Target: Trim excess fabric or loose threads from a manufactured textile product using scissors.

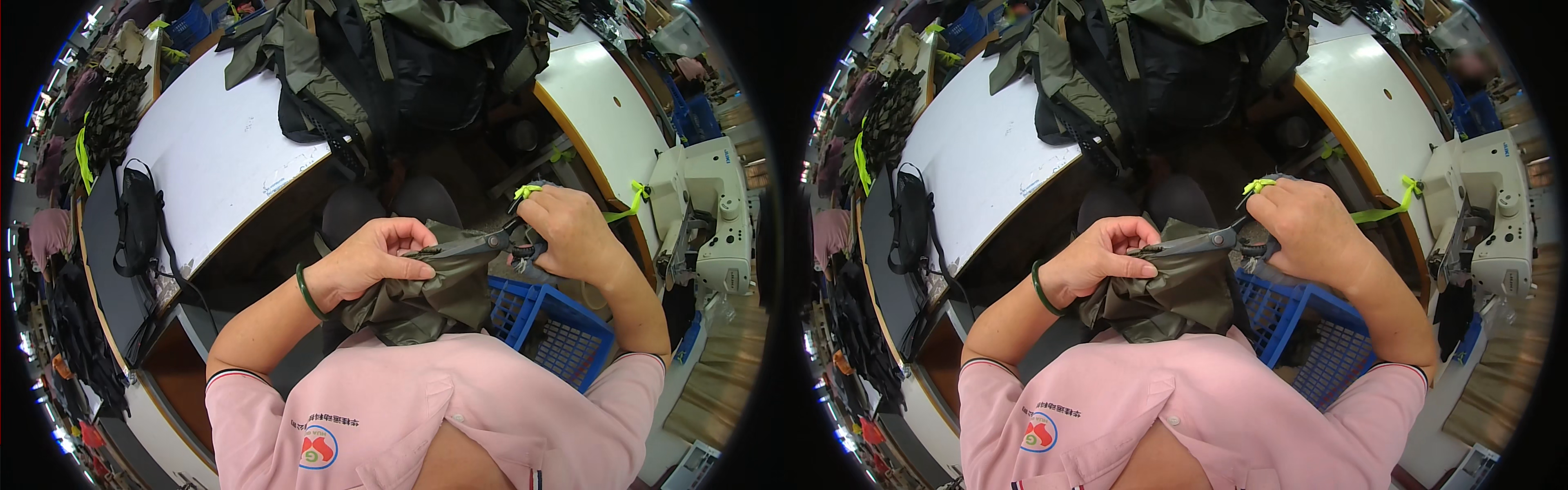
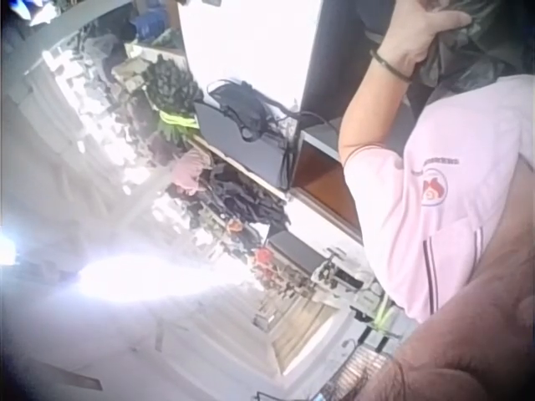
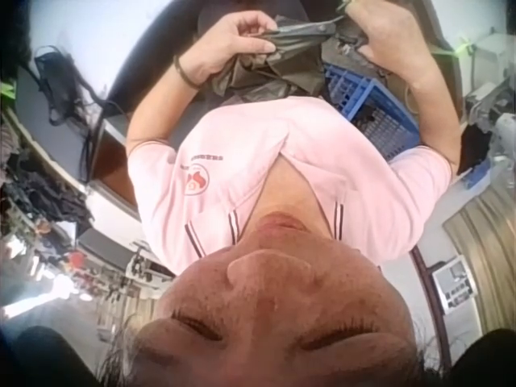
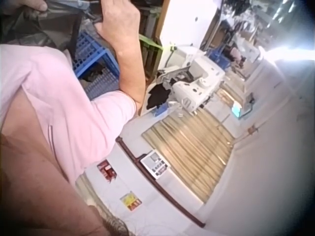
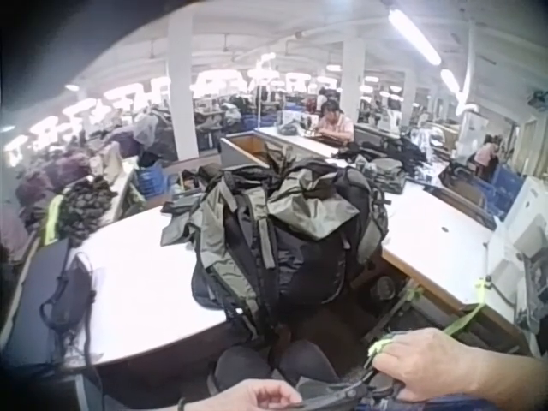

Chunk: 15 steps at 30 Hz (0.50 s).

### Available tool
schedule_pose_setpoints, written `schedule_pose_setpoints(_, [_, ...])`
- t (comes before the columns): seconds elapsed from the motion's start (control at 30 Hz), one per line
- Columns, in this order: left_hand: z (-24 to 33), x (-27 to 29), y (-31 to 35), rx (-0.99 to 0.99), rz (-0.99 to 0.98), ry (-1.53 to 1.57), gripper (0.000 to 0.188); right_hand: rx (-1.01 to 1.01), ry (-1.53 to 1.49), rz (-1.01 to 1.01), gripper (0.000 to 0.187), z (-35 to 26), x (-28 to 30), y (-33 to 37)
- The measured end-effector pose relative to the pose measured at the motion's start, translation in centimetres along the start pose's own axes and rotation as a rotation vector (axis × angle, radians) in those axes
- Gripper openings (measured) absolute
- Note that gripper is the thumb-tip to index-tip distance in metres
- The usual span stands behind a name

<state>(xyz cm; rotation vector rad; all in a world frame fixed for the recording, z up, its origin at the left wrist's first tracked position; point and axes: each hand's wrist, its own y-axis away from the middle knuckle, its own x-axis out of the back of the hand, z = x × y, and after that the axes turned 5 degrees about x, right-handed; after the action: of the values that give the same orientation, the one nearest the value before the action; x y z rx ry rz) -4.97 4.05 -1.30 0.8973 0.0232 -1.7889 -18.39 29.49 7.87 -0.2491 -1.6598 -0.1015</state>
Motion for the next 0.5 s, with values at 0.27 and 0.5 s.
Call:
schedule_pose_setpoints(0.27, [-0.10, -0.07, 0.19, 0.014, -0.003, 0.007, 0.025, -0.043, -0.160, -0.067, 0.026, -0.03, -0.43, 0.34])
schedule_pose_setpoints(0.5, [-0.27, -0.06, 0.18, 0.008, -0.007, 0.013, 0.024, -0.047, -0.127, -0.061, 0.037, -0.08, -0.60, 0.39])
